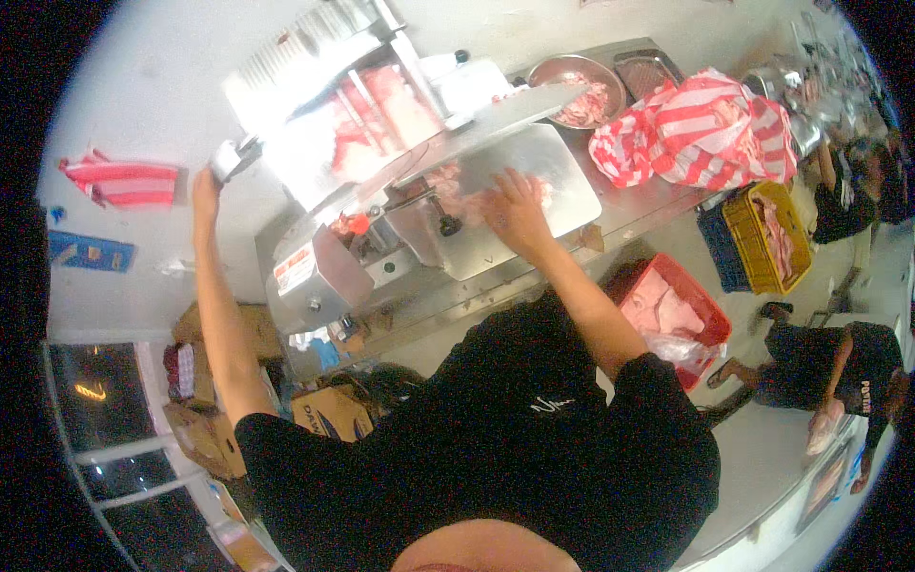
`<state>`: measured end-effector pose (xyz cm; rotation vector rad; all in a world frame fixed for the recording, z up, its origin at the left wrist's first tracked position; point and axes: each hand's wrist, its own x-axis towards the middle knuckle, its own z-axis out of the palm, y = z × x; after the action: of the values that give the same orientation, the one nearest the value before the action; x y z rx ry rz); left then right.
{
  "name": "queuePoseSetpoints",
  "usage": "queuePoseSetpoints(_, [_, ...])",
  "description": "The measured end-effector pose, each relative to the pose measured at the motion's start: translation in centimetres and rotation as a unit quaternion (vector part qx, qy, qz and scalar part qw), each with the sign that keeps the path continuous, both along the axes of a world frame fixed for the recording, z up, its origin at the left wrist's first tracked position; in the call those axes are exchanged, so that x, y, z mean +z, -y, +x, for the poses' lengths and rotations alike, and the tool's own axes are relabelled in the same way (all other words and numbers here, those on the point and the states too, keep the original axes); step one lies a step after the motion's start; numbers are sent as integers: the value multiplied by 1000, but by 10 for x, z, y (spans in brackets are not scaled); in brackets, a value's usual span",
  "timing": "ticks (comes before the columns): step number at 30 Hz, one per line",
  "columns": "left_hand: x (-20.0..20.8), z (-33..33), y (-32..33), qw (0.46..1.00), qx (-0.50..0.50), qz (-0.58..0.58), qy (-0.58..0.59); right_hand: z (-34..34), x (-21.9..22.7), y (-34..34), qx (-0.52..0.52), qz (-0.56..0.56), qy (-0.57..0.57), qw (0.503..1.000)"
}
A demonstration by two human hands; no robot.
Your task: The person operates a meat slicer to cut thin slices of pork and places the sliced pieces onto a tray held by a coworker.
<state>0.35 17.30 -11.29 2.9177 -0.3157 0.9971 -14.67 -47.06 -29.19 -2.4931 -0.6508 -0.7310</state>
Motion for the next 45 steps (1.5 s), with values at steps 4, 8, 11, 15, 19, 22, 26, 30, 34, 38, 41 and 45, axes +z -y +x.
queuePoseSetpoints(4, [16, 29, 213, 974, -41, -165, -149, 41, 6, -30, 58, 32, -156, 986])
queuePoseSetpoints(8, [50, 36, 297, 960, -56, -159, -223, 82, -7, -82, 33, 22, -210, 977])
queuePoseSetpoints(11, [49, 33, 294, 967, -63, -167, -180, 105, -34, -95, -12, 59, -174, 983])
queuePoseSetpoints(15, [37, 17, 231, 977, -37, -148, -151, 107, -34, -65, -8, 121, -213, 969])
queuePoseSetpoints(19, [26, -9, 162, 974, 16, -206, -89, 76, 0, -8, 7, 278, -330, 902])
queuePoseSetpoints(22, [15, -18, 105, 975, 34, -218, -38, 85, -19, 33, 0, 393, -394, 831])
queuePoseSetpoints(26, [20, -40, 66, 938, 82, -329, -76, 75, -15, 72, 65, 592, -467, 654])
queuePoseSetpoints(30, [22, -77, 70, 922, 67, -380, 42, 69, -1, 93, 97, 649, -493, 572])
queuePoseSetpoints(34, [-35, -166, 107, 807, 113, -536, 222, 63, -6, 125, 90, 689, -491, 525])
queuePoseSetpoints(38, [-128, -277, 215, 663, 247, -617, 346, 68, -23, 133, 98, 655, -490, 566])
queuePoseSetpoints(41, [-234, -313, 318, 661, 259, -649, 273, 75, -38, 129, 62, 602, -499, 620])
queuePoseSetpoints(45, [-268, -288, 490, 794, 82, -602, -21, 85, -51, 120, 48, 547, -478, 685])
